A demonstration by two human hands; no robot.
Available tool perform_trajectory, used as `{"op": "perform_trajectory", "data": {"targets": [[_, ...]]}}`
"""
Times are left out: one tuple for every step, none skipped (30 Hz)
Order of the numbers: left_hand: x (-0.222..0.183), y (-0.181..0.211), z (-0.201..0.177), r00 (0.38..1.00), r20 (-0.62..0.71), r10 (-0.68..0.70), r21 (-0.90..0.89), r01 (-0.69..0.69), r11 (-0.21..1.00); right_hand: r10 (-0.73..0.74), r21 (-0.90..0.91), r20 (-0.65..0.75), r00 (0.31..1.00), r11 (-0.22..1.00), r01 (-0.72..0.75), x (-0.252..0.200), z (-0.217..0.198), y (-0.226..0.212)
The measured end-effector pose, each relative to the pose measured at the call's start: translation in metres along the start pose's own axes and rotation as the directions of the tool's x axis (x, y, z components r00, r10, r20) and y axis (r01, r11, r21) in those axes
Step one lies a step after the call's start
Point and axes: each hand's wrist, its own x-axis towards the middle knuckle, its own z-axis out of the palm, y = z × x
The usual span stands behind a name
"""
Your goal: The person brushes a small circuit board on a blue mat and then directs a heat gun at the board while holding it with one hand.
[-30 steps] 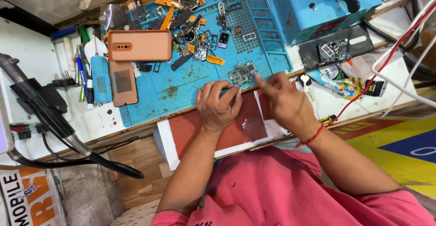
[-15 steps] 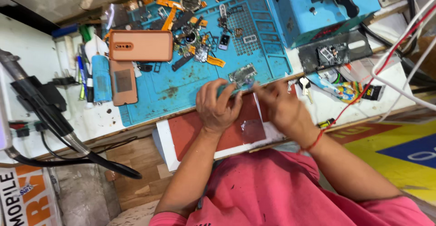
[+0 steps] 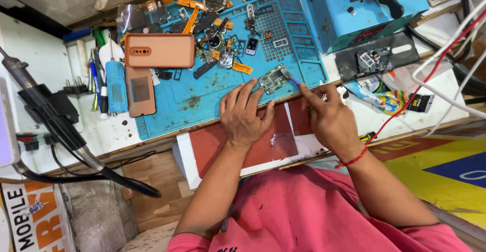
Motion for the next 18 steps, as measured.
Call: {"op": "perform_trajectory", "data": {"targets": [[0.004, 0.001, -0.001, 1.000, 0.012, -0.017, -0.008, 0.017, 1.000, -0.083, 0.002, 0.006, 0.997, 0.997, 0.083, -0.001, 0.000, -0.001], [0.007, 0.004, -0.005, 0.999, 0.025, -0.033, -0.016, 0.033, 0.999, -0.165, 0.004, 0.012, 0.986, 0.986, 0.165, -0.005, 0.001, -0.006], [0.008, 0.007, -0.008, 0.997, 0.043, -0.057, -0.024, 0.058, 0.998, -0.245, 0.008, 0.027, 0.969, 0.970, 0.245, -0.009, 0.000, -0.008], [0.013, 0.006, -0.009, 0.994, 0.083, -0.065, -0.036, 0.068, 0.997, -0.182, -0.011, 0.018, 0.983, 0.983, 0.182, -0.005, -0.001, -0.005], [0.016, 0.005, -0.010, 0.988, 0.127, -0.083, -0.045, 0.089, 0.995, -0.120, -0.027, 0.018, 0.993, 0.992, 0.121, 0.001, -0.003, 0.000], [0.020, 0.003, -0.011, 0.980, 0.171, -0.100, -0.054, 0.110, 0.992, -0.058, -0.043, 0.017, 0.998, 0.997, 0.058, 0.002, -0.003, 0.002], [0.025, 0.001, -0.011, 0.979, 0.186, -0.080, -0.071, 0.095, 0.993, -0.107, -0.012, 0.029, 0.994, 0.994, 0.107, 0.003, -0.003, 0.001], [0.030, -0.002, -0.011, 0.978, 0.201, -0.061, -0.088, 0.080, 0.993, -0.156, 0.020, 0.041, 0.987, 0.988, 0.155, 0.003, -0.003, 0.000], [0.034, -0.006, -0.012, 0.975, 0.218, -0.038, -0.102, 0.062, 0.993, -0.204, 0.058, 0.048, 0.978, 0.978, 0.201, 0.003, -0.002, -0.002], [0.038, -0.011, -0.012, 0.976, 0.216, -0.037, -0.154, 0.072, 0.985, -0.207, 0.050, 0.053, 0.977, 0.978, 0.204, 0.005, -0.001, -0.003], [0.042, -0.016, -0.012, 0.975, 0.221, -0.026, -0.213, 0.074, 0.974, -0.196, 0.039, 0.054, 0.979, 0.980, 0.194, 0.003, -0.001, -0.004], [0.044, -0.020, -0.011, 0.974, 0.226, -0.014, -0.272, 0.077, 0.959, -0.185, 0.029, 0.055, 0.981, 0.983, 0.184, 0.003, 0.000, -0.003], [0.043, -0.020, -0.009, 0.976, 0.217, -0.011, -0.273, 0.072, 0.959, -0.120, 0.007, 0.048, 0.992, 0.993, 0.119, 0.005, -0.002, 0.000], [0.043, -0.020, -0.007, 0.978, 0.208, -0.008, -0.274, 0.066, 0.959, -0.054, -0.014, 0.039, 0.998, 0.998, 0.055, 0.008, -0.003, 0.004], [0.042, -0.021, -0.006, 0.980, 0.200, -0.009, -0.269, 0.064, 0.961, 0.008, -0.030, 0.031, 0.999, 1.000, -0.007, 0.011, -0.003, 0.006], [0.041, -0.021, -0.005, 0.980, 0.197, -0.004, -0.287, 0.061, 0.956, -0.078, 0.016, 0.017, 0.997, 0.997, 0.077, 0.009, -0.002, 0.005], [0.040, -0.021, -0.005, 0.980, 0.197, 0.000, -0.299, 0.060, 0.952, -0.162, 0.067, 0.001, 0.987, 0.985, 0.162, 0.005, 0.002, 0.001], [0.039, -0.022, -0.005, 0.981, 0.196, 0.004, -0.311, 0.059, 0.949, -0.244, 0.116, -0.019, 0.970, 0.963, 0.245, 0.001, 0.005, -0.003]]}}
